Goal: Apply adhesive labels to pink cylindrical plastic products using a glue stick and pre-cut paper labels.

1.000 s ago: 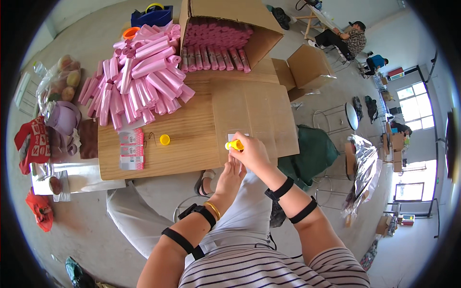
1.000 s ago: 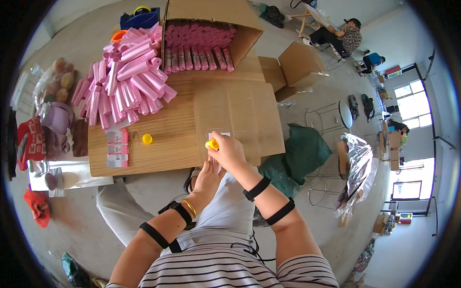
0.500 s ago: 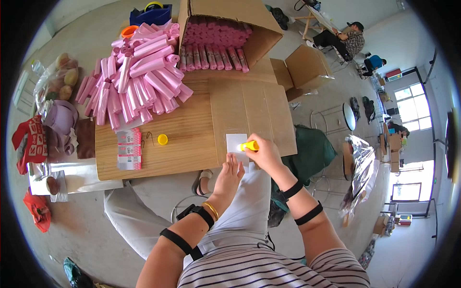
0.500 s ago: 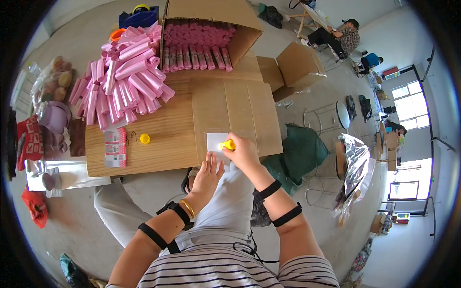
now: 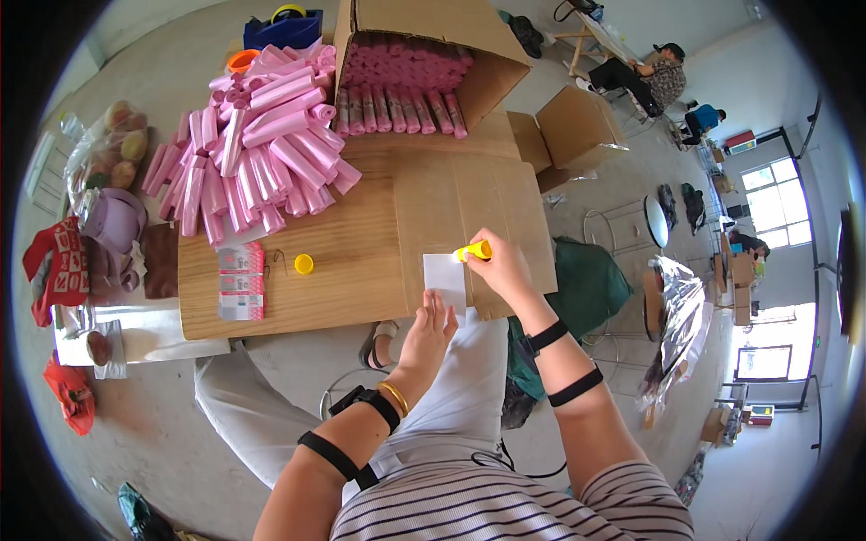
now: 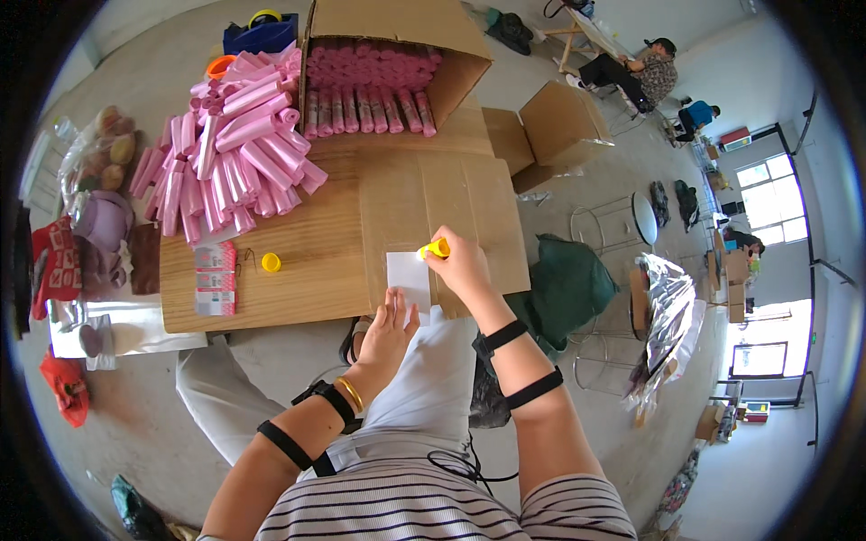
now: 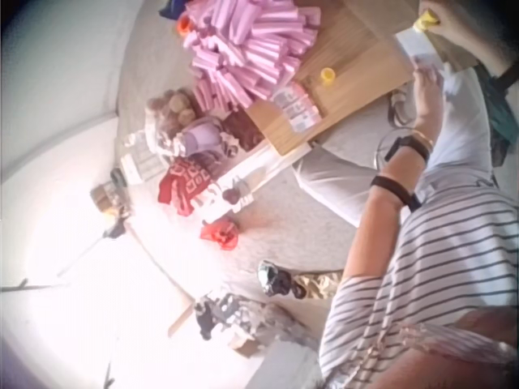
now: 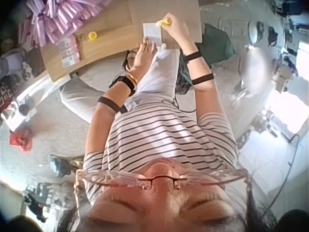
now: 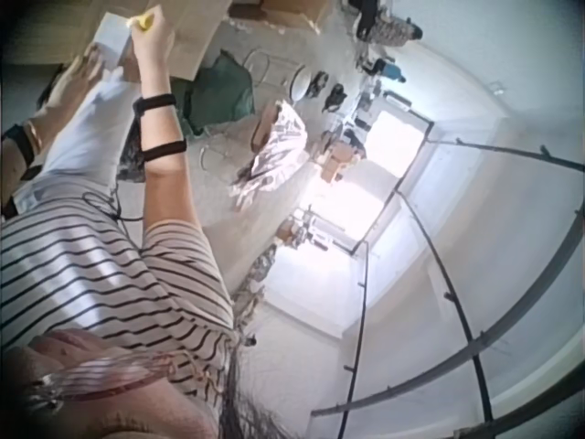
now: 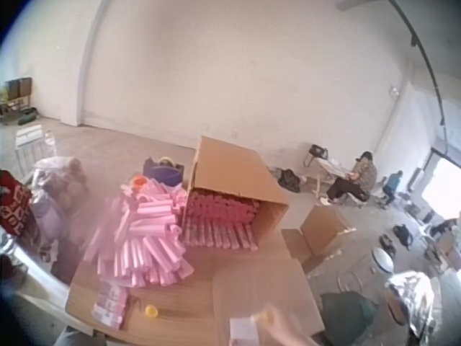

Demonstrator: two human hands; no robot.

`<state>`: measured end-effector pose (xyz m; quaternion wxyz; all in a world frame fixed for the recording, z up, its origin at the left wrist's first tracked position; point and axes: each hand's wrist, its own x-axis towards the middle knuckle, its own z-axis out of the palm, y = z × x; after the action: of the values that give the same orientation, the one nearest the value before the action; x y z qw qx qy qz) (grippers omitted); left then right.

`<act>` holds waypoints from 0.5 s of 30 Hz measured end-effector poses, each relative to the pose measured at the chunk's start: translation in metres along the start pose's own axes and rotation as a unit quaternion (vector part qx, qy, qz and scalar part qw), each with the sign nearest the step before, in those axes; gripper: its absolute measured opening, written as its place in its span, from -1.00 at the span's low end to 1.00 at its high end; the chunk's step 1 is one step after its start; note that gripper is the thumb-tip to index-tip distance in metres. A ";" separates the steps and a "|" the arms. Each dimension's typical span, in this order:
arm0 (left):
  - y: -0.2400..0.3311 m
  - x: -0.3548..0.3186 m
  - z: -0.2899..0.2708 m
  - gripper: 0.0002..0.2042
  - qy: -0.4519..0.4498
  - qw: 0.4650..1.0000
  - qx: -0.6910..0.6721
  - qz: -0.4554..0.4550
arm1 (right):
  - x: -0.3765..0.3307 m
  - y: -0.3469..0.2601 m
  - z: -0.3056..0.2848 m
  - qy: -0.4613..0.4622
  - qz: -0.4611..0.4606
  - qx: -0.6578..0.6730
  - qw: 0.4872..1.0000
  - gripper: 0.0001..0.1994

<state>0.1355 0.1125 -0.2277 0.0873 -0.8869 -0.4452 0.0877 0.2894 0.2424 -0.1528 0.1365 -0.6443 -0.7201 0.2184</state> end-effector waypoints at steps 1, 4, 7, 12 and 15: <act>-0.001 0.000 -0.002 -0.48 -0.001 1.000 0.001 0.002 | -0.002 -0.003 0.001 0.002 0.000 -0.003 1.000 -0.76; -0.002 -0.001 -0.006 -0.48 -0.007 1.000 0.009 0.008 | -0.001 -0.001 0.001 0.011 0.008 -0.010 1.000 -0.75; -0.002 -0.001 -0.006 -0.48 -0.009 1.000 0.019 0.008 | -0.001 -0.005 -0.013 0.002 0.021 0.015 1.000 -0.75; -0.001 -0.001 -0.003 -0.47 -0.009 1.000 0.016 0.003 | -0.011 0.003 0.000 0.007 -0.007 0.005 1.000 -0.75; -0.003 -0.002 -0.005 -0.46 -0.014 1.000 0.005 0.008 | -0.014 0.003 0.000 0.007 0.006 -0.004 1.000 -0.75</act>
<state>0.1333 0.1127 -0.2219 0.0849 -0.8887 -0.4386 0.1031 0.2935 0.2283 -0.1531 0.1375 -0.6507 -0.7161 0.2119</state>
